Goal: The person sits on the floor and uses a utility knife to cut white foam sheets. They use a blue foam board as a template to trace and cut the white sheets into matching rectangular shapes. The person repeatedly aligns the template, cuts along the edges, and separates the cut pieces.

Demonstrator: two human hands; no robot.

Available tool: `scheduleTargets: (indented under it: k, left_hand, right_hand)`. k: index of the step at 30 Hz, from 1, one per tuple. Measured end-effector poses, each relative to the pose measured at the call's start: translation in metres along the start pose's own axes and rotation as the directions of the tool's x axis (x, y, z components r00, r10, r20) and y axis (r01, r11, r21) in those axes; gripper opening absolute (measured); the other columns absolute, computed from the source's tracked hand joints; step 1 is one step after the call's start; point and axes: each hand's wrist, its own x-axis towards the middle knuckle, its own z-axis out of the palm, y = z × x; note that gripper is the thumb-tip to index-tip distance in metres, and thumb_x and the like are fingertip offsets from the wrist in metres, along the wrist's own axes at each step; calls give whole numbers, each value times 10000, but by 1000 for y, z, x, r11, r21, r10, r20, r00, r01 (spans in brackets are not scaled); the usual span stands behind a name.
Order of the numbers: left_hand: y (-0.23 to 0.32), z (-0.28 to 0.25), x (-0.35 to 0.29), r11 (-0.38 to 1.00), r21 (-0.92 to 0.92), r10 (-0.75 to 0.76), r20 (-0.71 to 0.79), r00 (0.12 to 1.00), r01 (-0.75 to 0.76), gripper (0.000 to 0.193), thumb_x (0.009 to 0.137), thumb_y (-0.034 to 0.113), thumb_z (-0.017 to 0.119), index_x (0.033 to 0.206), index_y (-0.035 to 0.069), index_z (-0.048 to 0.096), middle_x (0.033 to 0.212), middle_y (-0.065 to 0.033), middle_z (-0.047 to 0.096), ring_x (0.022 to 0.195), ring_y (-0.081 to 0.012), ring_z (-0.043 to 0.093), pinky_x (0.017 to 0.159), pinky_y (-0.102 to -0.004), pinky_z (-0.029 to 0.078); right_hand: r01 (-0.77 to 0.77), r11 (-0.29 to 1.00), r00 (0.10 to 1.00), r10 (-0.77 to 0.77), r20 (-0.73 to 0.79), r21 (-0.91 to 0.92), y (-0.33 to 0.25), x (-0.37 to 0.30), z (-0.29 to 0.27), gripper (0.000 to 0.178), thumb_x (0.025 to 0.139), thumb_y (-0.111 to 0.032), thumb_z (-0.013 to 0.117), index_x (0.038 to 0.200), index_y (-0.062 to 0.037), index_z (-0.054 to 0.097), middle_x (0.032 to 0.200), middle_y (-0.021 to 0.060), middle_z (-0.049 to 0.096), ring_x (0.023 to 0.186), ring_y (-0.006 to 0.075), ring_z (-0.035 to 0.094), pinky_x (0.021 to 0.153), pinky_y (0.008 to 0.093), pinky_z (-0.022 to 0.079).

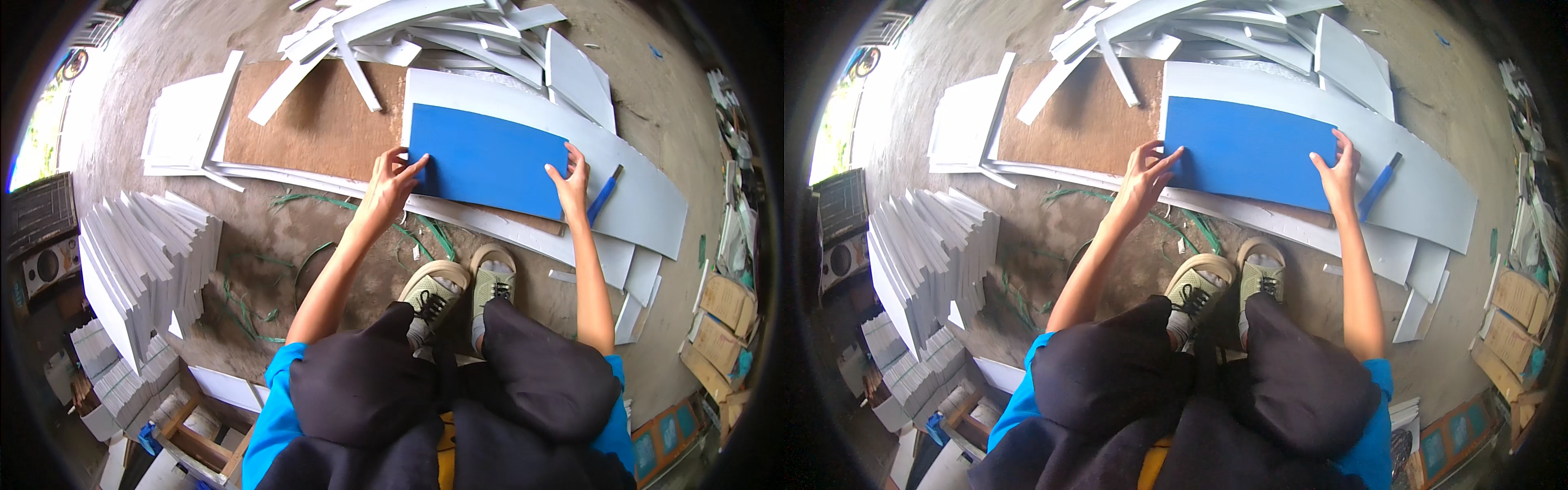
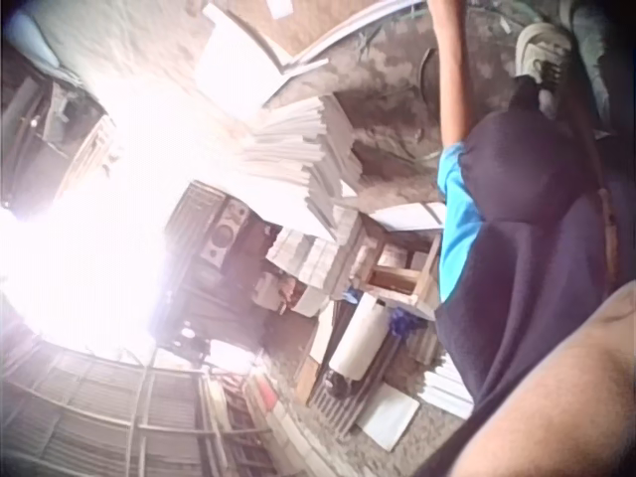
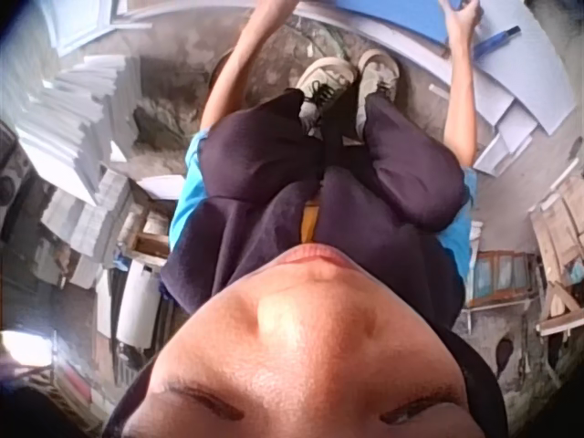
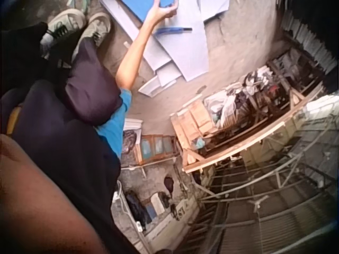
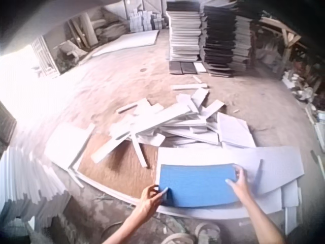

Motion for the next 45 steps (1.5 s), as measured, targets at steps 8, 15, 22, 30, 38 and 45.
scheduleTargets:
  k: [8,15,22,30,38,45]
  left_hand:
    - [27,25,1,897,429,77,74,994,-102,787,709,263,683,1296,-67,275,1350,-276,218,1264,-384,233,1039,-458,253]
    - [33,24,21,581,721,128,377,917,-377,773,729,426,623,1370,281,216,1230,-303,341,1175,-420,313,993,-466,310]
    - [52,34,59,734,390,402,411,818,-557,584,647,370,715,1048,36,452,1209,-226,331,1153,-394,332,946,-491,361]
    - [105,118,136,921,306,242,36,970,-241,419,782,263,600,1073,8,441,1238,-217,315,1225,-391,245,982,-583,203]
    - [105,158,192,939,344,75,-213,974,3,542,837,309,461,1280,20,345,1249,-179,401,1229,-326,295,1046,-482,151]
    - [123,151,154,948,308,157,-252,955,-74,422,802,212,535,1176,40,442,1187,-144,444,1158,-316,369,993,-451,256]
  right_hand:
    - [-77,943,991,36,129,325,17,17,-10,631,697,32,649,1238,-107,355,1071,151,493,932,222,547,790,327,479]
    - [-115,938,985,65,158,328,19,19,-20,651,682,-12,679,1240,-116,360,1009,126,535,879,199,573,743,324,496]
    - [18,982,995,-35,90,189,24,16,-10,596,687,-18,681,1198,-121,391,978,121,499,822,205,571,736,319,487]
    - [-17,981,994,-4,106,193,18,13,-13,608,685,-8,674,1200,-98,364,951,115,463,805,220,528,738,341,459]
    - [-13,971,993,-16,116,237,16,13,-18,607,691,-8,672,1206,-83,360,932,99,463,769,195,541,697,322,475]
    - [-12,975,995,-11,101,221,19,-22,-14,621,661,24,669,1194,-91,371,944,115,485,816,247,529,730,364,449]
